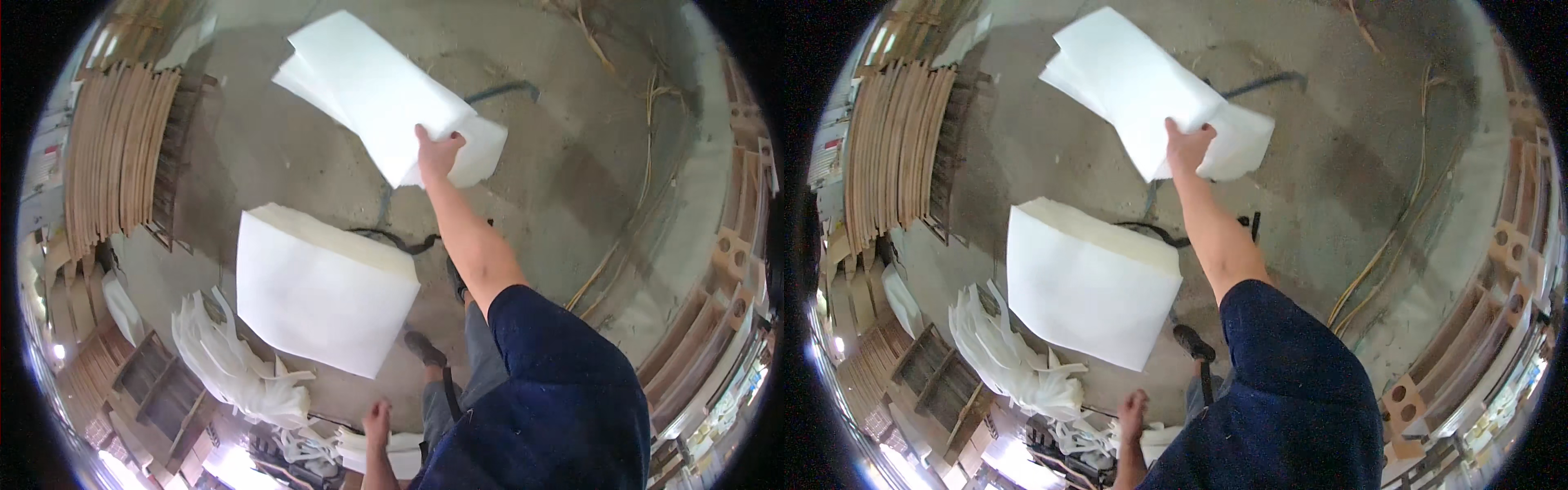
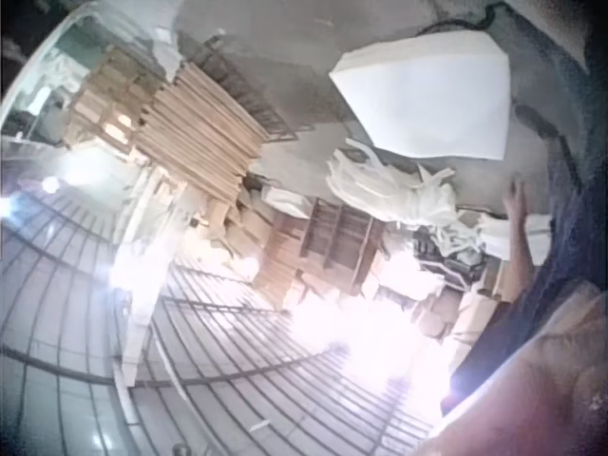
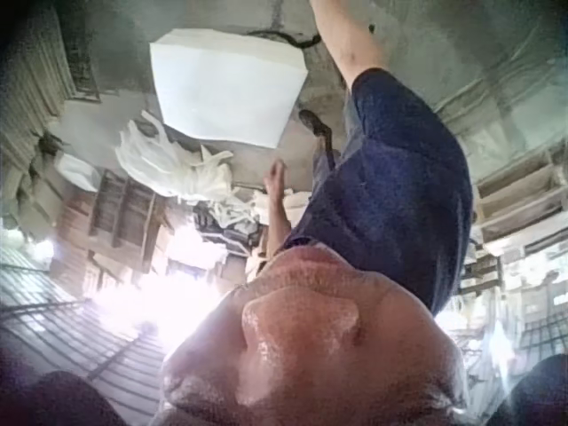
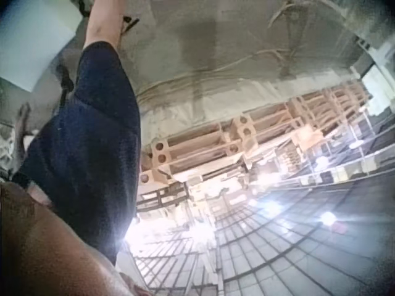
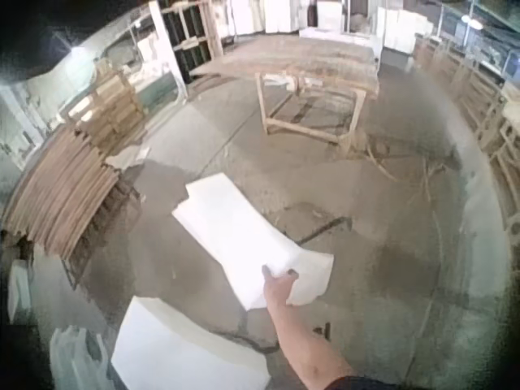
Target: The person sprays a clear liquid onto wooden furniture frames using a spray gun, then places white foam sheets onto the frames. The person handles the foam sheets one by one and positions them on the wooden structures.
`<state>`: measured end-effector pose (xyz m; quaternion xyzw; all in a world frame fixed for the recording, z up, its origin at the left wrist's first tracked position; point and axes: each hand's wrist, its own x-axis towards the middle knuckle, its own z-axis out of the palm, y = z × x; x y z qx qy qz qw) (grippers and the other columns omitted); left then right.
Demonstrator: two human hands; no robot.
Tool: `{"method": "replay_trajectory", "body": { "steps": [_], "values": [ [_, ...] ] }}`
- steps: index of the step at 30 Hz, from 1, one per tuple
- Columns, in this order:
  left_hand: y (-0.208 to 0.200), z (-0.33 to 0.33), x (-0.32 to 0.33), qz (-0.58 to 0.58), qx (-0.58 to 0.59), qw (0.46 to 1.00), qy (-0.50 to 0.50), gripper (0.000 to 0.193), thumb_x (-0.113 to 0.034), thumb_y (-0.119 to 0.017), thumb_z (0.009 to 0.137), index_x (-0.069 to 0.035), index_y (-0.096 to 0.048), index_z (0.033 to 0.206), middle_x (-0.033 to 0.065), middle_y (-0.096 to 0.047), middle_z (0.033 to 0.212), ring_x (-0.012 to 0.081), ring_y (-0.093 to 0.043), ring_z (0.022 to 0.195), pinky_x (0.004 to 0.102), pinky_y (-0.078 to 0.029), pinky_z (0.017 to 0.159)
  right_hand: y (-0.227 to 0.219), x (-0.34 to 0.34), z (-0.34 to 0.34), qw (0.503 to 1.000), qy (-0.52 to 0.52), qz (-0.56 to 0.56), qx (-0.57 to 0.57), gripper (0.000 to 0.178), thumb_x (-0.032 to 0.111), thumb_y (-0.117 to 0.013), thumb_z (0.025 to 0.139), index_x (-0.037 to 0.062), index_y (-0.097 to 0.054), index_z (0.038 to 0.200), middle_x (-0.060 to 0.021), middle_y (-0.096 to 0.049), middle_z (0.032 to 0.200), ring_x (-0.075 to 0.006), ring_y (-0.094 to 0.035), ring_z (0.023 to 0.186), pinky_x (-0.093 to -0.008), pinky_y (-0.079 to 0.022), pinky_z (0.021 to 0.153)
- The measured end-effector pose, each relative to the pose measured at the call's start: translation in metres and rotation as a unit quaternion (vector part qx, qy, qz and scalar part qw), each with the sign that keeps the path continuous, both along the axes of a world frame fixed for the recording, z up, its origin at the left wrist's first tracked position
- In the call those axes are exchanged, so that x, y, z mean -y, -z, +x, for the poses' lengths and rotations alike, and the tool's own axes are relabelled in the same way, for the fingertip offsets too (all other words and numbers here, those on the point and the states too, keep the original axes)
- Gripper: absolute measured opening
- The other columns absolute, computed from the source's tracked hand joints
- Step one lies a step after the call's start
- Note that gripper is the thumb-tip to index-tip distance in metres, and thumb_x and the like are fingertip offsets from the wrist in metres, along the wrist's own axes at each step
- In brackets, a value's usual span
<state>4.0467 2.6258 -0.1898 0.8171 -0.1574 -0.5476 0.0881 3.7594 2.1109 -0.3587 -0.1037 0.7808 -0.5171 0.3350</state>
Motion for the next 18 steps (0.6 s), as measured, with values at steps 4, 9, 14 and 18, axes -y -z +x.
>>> {"method": "replay_trajectory", "body": {
  "steps": [4,9,14,18],
  "values": [
    [-0.012,0.008,0.218,-0.273,0.078,0.952,0.113,0.036,-0.021,-0.060,0.093,0.002,-0.059,0.121,0.0147,-0.066,0.111,0.0222,-0.062,0.103,0.0341,-0.047,0.093,-0.135,0.024,0.039,0.984,-0.135,-0.111,-0.028,0.084,0.029,-0.082,0.068,-0.0070,-0.034,0.126,-0.0272,-0.051,0.120,-0.0368,-0.055,0.108,-0.0417,-0.045,0.093],
    [-0.182,-0.039,0.446,-0.542,0.016,0.832,0.119,0.075,-0.028,-0.061,0.090,0.000,-0.022,0.148,0.0209,-0.035,0.147,0.0298,-0.035,0.136,0.0384,-0.029,0.110,-0.332,0.001,0.093,0.889,-0.355,-0.273,-0.099,0.097,0.033,-0.082,0.068,-0.0061,-0.026,0.138,-0.0271,-0.051,0.123,-0.0368,-0.054,0.112,-0.0431,-0.046,0.094],
    [-0.288,-0.023,0.428,-0.596,-0.220,0.772,0.005,0.076,-0.037,-0.068,0.087,-0.001,-0.030,0.142,0.0142,-0.050,0.129,0.0222,-0.050,0.117,0.0369,-0.041,0.100,-0.448,-0.039,0.111,0.723,-0.580,-0.376,0.005,0.080,0.031,-0.079,0.071,0.0018,-0.044,0.136,-0.0137,-0.053,0.111,-0.0215,-0.054,0.095,-0.0351,-0.049,0.082],
    [-0.322,-0.002,0.374,-0.622,-0.219,0.752,0.017,0.076,-0.038,-0.071,0.085,-0.001,-0.033,0.139,0.0128,-0.054,0.125,0.0208,-0.053,0.114,0.0362,-0.044,0.096,-0.502,-0.085,0.116,0.704,-0.608,-0.365,-0.037,0.073,0.019,-0.076,0.073,0.0019,-0.045,0.137,-0.0073,-0.058,0.108,-0.0151,-0.056,0.094,-0.0314,-0.049,0.079]
  ]
}}
